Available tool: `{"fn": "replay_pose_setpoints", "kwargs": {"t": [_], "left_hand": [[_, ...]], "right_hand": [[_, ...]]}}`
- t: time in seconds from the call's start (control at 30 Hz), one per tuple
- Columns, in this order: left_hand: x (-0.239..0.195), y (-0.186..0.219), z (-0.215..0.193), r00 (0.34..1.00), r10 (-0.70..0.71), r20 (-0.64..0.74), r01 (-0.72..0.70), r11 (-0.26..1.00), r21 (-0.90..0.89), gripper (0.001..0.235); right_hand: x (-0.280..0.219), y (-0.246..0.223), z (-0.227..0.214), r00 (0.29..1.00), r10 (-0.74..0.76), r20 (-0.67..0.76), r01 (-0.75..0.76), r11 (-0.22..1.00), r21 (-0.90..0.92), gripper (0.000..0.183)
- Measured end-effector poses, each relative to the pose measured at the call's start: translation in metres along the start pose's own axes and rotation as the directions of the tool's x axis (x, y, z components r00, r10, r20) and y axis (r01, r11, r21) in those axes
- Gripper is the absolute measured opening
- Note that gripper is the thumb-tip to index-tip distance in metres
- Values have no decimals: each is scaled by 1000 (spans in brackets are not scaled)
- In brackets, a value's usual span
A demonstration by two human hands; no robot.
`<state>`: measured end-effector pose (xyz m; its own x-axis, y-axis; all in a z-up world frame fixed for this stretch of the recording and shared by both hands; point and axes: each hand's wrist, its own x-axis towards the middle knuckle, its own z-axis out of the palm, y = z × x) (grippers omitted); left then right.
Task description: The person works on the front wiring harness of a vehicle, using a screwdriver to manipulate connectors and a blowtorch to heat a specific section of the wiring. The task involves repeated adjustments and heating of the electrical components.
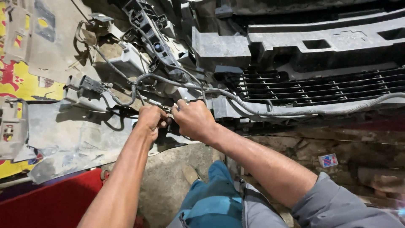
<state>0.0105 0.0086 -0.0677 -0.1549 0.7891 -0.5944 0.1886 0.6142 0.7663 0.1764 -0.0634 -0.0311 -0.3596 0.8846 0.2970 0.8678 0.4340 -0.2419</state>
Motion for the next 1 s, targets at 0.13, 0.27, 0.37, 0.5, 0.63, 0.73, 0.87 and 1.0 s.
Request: {"fn": "replay_pose_setpoints", "kwargs": {"t": [0.13, 0.27, 0.37, 0.5, 0.63, 0.73, 0.87, 1.0], "left_hand": [[7, -7, 1, 1000, 21, -2, -21, 1000, 12, 21], [20, -19, -4, 998, 52, -35, -50, 997, 60, 18], [31, -28, -2, 997, 70, -38, -67, 996, 66, 16], [24, -23, -4, 997, 63, -45, -61, 997, 40, 18], [-12, 8, 0, 1000, -5, 30, 5, 1000, -9, 11], [-33, 33, -1, 985, -115, 128, 122, 991, -51, 18], [-79, 71, 0, 948, -209, 241, 250, 957, -150, 45], [-34, 46, -10, 894, -219, 392, 342, 898, -278, 66]], "right_hand": [[-5, -8, 5, 1000, -4, 20, 4, 1000, -20, 45], [-11, -15, 11, 983, -111, -148, 89, 985, -146, 37], [-11, -14, 6, 975, -156, -155, 129, 977, -168, 33], [-11, -9, -1, 963, -218, -160, 182, 961, -210, 30], [-16, 5, -3, 952, -202, -231, 167, 973, -160, 40], [-12, 8, -16, 955, -198, -221, 163, 973, -165, 40], [-9, 14, -12, 982, -145, -123, 140, 989, -55, 48], [-4, 19, 0, 997, -61, -41, 60, 998, -13, 41]]}}
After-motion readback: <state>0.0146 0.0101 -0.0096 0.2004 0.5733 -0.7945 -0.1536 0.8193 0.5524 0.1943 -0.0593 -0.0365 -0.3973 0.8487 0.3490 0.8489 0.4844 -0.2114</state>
